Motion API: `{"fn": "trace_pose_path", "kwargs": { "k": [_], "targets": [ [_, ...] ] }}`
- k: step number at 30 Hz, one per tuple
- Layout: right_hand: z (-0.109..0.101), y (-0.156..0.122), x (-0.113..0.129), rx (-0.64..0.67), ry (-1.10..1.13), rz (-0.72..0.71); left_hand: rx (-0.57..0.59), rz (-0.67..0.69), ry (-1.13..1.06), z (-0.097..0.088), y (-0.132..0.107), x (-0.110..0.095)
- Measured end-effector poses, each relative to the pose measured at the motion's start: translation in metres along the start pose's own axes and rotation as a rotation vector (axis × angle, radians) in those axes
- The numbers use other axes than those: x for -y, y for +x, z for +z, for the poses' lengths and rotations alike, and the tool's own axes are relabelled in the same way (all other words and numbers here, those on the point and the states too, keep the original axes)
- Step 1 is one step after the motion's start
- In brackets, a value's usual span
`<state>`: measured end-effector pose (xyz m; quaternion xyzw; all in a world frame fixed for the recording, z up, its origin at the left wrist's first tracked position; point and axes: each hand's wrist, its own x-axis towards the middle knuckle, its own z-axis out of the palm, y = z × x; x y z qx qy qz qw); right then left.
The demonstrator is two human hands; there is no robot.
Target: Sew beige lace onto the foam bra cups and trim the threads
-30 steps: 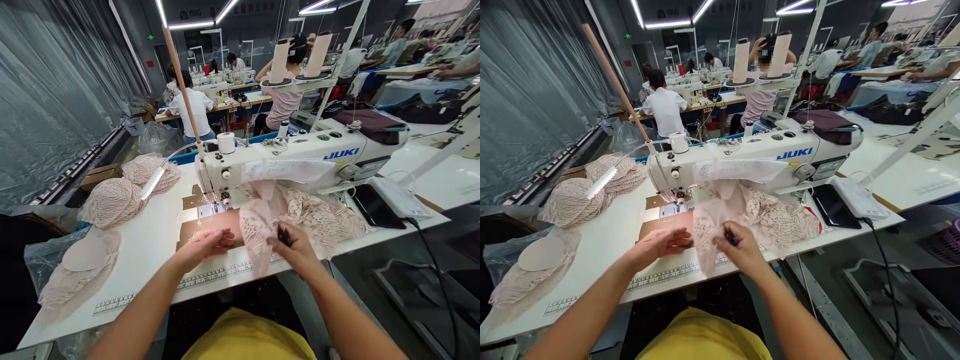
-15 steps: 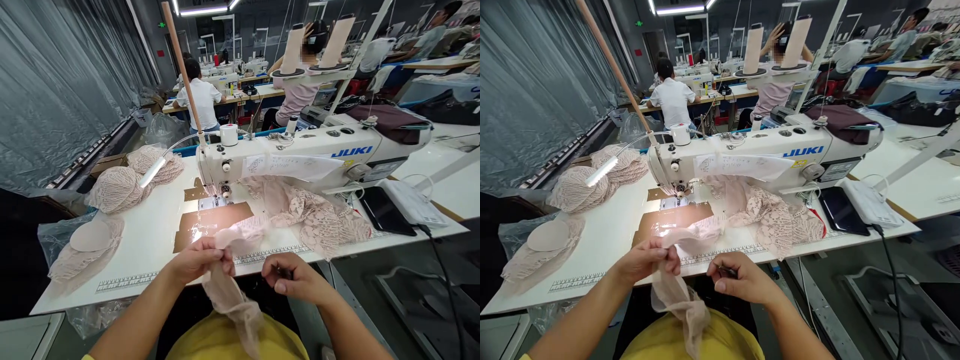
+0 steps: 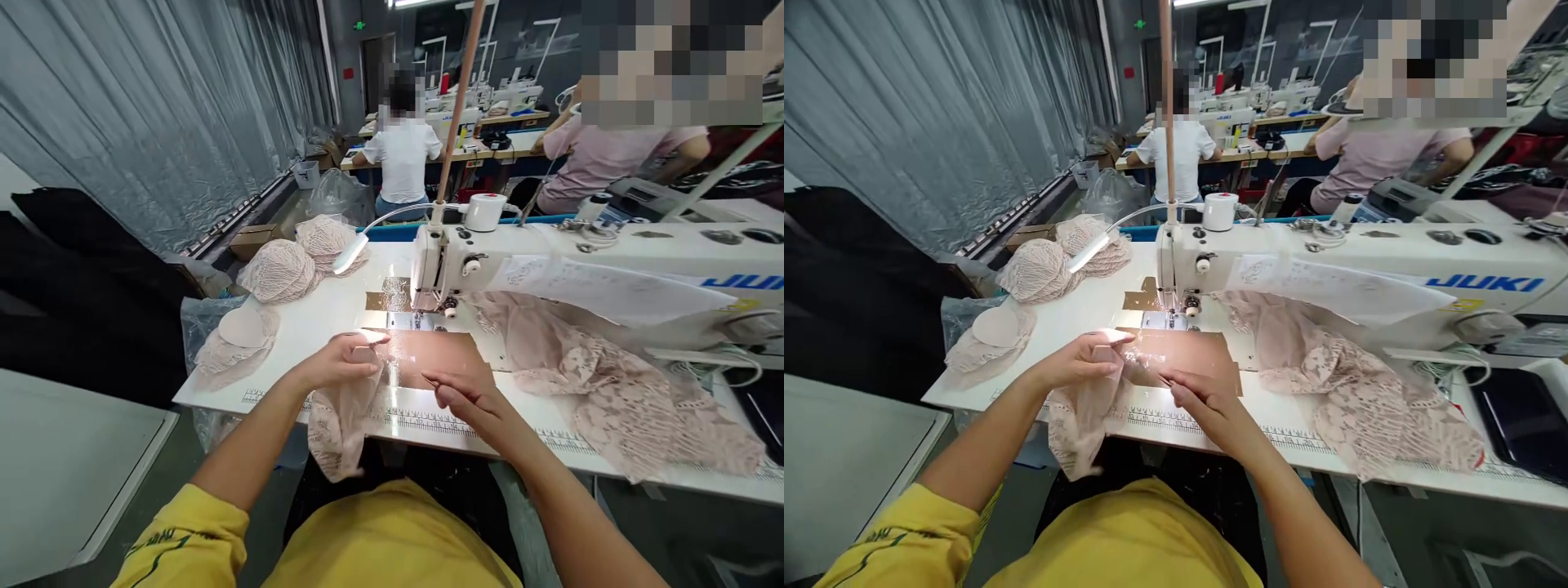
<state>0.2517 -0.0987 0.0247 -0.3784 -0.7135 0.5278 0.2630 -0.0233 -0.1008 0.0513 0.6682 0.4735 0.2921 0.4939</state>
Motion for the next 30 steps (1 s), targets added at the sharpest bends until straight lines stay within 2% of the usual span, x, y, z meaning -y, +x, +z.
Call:
{"fn": "trace_pose_path", "kwargs": {
  "k": [5, 9, 12, 14, 17, 19, 22, 24, 25, 27, 29, 30],
  "targets": [
    [0.020, 0.035, 0.006, 0.117, 0.044, 0.006, 0.125, 0.052, 0.015, 0.010, 0.003, 0.007],
    [0.034, 0.049, 0.008, 0.163, 0.114, -0.016, 0.187, 0.014, 0.009, 0.013, 0.006, 0.008],
    [0.040, 0.054, 0.011, 0.160, 0.094, -0.066, 0.239, 0.020, 0.025, 0.012, 0.007, 0.008],
    [0.043, 0.056, 0.010, 0.126, 0.082, -0.074, 0.224, 0.032, 0.076, 0.011, 0.007, 0.007],
    [0.040, 0.054, 0.003, 0.049, 0.067, -0.039, 0.205, 0.050, 0.145, 0.006, 0.005, 0.004],
    [0.031, 0.049, -0.006, 0.009, -0.027, -0.036, 0.242, 0.035, 0.154, -0.002, 0.003, 0.002],
    [0.007, 0.036, -0.024, -0.101, -0.408, -0.078, 0.265, -0.035, 0.182, -0.029, 0.001, 0.000],
    [-0.013, 0.026, -0.040, -0.238, -0.756, -0.082, 0.191, -0.088, 0.260, -0.055, 0.000, 0.001],
    [-0.023, 0.021, -0.047, -0.298, -0.900, -0.111, 0.111, -0.121, 0.334, -0.067, -0.001, 0.001],
    [-0.039, 0.012, -0.060, -0.370, -1.076, -0.165, -0.152, -0.179, 0.566, -0.086, -0.003, 0.000],
    [-0.047, 0.007, -0.067, -0.430, -1.145, -0.206, -0.396, -0.156, 0.771, -0.085, -0.004, -0.005],
    [-0.048, 0.006, -0.068, -0.454, -1.142, -0.224, -0.450, -0.109, 0.820, -0.077, -0.004, -0.008]
  ]
}}
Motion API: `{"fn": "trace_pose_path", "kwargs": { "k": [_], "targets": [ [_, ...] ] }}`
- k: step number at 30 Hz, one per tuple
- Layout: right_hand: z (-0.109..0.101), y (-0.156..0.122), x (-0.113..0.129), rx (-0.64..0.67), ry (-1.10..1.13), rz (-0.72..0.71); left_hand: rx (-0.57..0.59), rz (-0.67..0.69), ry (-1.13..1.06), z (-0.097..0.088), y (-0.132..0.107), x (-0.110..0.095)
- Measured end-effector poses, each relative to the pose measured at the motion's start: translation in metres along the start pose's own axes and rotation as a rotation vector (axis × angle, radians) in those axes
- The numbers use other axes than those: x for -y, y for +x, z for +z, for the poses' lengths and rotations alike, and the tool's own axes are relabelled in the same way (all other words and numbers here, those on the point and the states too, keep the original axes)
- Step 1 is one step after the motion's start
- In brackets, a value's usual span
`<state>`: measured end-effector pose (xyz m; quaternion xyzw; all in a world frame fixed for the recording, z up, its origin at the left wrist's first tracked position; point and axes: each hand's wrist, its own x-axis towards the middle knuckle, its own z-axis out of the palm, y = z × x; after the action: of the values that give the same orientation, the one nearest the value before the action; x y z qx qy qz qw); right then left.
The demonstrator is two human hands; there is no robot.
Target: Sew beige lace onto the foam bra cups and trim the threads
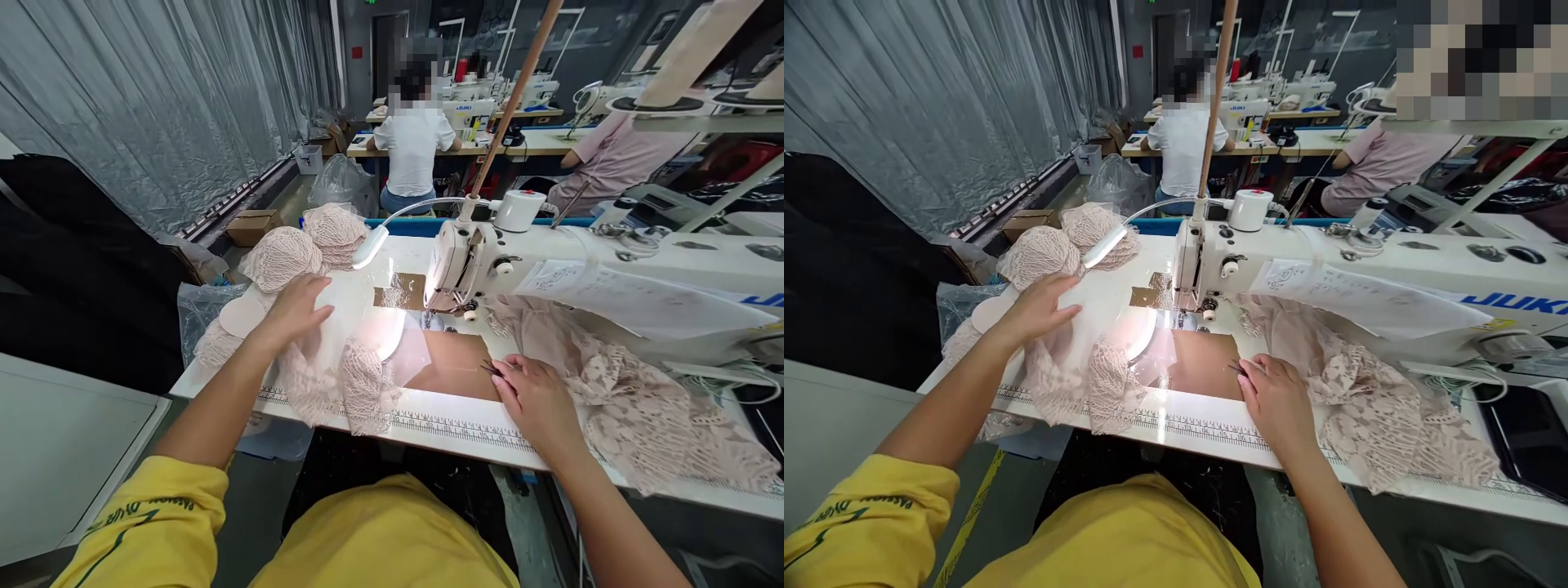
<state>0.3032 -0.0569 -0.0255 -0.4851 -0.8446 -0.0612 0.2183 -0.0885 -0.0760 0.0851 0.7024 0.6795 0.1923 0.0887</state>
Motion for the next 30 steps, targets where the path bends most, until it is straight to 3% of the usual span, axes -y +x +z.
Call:
{"fn": "trace_pose_path", "kwargs": {
  "k": [2, 5, 8, 10, 12, 15, 17, 21, 25, 28, 30],
  "targets": [
    [-0.001, 0.000, 0.005, -0.038, 0.077, 0.002, 0.015, 0.128, -0.076, 0.015, -0.012, -0.024],
    [-0.004, 0.005, 0.023, -0.020, 0.353, 0.053, 0.203, 0.289, -0.093, 0.052, -0.026, -0.061],
    [-0.005, 0.008, 0.042, 0.089, 0.718, 0.177, 0.173, 0.179, -0.026, 0.080, -0.026, -0.072],
    [-0.006, 0.009, 0.051, 0.173, 0.962, 0.278, 0.144, 0.128, -0.045, 0.084, -0.022, -0.066],
    [-0.006, 0.009, 0.061, 0.232, 1.192, 0.398, 0.213, 0.149, -0.230, 0.081, -0.023, -0.059],
    [-0.007, 0.011, 0.079, 0.239, 1.528, 0.528, 0.389, 0.168, -0.761, 0.078, -0.035, -0.056],
    [-0.008, 0.013, 0.092, 0.252, 1.722, 0.564, 0.444, 0.124, -1.028, 0.082, -0.046, -0.061],
    [-0.009, 0.010, 0.105, 0.338, 1.890, 0.648, 0.475, 0.009, -1.240, 0.099, -0.063, -0.072],
    [-0.016, -0.004, 0.094, 0.243, 1.857, 0.664, 0.438, 0.112, -1.053, 0.096, -0.052, -0.069],
    [-0.024, -0.011, 0.087, 0.093, 1.720, 0.655, 0.202, 0.172, -0.659, 0.085, -0.015, -0.059],
    [-0.028, -0.012, 0.089, 0.081, 1.601, 0.641, 0.077, 0.168, -0.348, 0.082, 0.016, -0.051]
  ]
}}
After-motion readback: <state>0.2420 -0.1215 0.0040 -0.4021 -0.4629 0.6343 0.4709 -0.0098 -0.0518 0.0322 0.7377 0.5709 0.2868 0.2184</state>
